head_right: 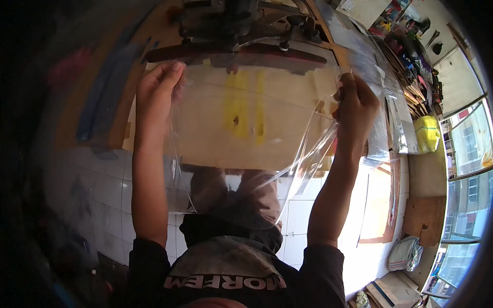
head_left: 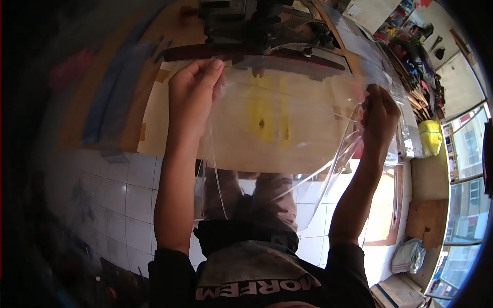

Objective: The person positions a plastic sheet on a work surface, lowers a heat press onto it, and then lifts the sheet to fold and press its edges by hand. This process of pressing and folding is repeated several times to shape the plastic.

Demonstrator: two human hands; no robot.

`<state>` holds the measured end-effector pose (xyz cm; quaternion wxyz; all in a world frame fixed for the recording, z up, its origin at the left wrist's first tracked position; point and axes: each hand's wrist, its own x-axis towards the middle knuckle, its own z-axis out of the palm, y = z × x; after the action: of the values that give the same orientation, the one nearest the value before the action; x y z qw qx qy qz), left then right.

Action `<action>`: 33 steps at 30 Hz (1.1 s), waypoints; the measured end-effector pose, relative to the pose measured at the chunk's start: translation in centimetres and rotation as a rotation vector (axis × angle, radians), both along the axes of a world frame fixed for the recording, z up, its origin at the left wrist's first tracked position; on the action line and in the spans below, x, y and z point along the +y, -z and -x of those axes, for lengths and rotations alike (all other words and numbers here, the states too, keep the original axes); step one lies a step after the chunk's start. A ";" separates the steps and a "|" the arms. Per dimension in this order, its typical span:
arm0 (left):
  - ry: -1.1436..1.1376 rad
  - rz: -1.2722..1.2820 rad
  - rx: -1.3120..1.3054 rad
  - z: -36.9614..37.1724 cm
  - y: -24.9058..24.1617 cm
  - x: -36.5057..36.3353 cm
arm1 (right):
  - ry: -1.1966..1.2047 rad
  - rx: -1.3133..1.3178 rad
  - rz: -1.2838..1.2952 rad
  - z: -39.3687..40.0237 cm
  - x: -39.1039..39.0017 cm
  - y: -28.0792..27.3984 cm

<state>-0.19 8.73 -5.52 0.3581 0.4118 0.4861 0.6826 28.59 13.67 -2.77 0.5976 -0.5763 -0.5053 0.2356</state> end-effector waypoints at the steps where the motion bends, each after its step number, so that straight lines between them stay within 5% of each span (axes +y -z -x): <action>1: 0.028 0.053 0.000 0.3 0.7 0.7 | -0.027 -0.016 0.065 0.1 0.9 0.6; 7: 0.032 0.296 0.041 1.2 7.9 5.1 | -0.086 -0.112 0.340 -0.2 6.2 7.8; 15: -0.021 0.445 0.341 1.4 9.2 11.4 | -0.114 -0.139 0.434 -1.1 12.4 11.3; 23: -0.042 0.522 0.671 1.5 9.7 13.6 | -0.036 -0.358 0.352 -1.4 14.8 13.5; 25: -0.052 0.513 0.725 1.5 9.5 13.6 | 0.030 -0.628 0.173 -1.4 15.1 13.7; 33: -0.167 0.435 0.908 1.0 10.9 13.7 | 0.029 -0.659 0.158 -1.2 14.5 13.1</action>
<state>-1.20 22.42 -16.39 0.1322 0.5424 0.7550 0.3440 29.78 28.16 -15.85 0.3589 -0.6730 -0.6433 0.0667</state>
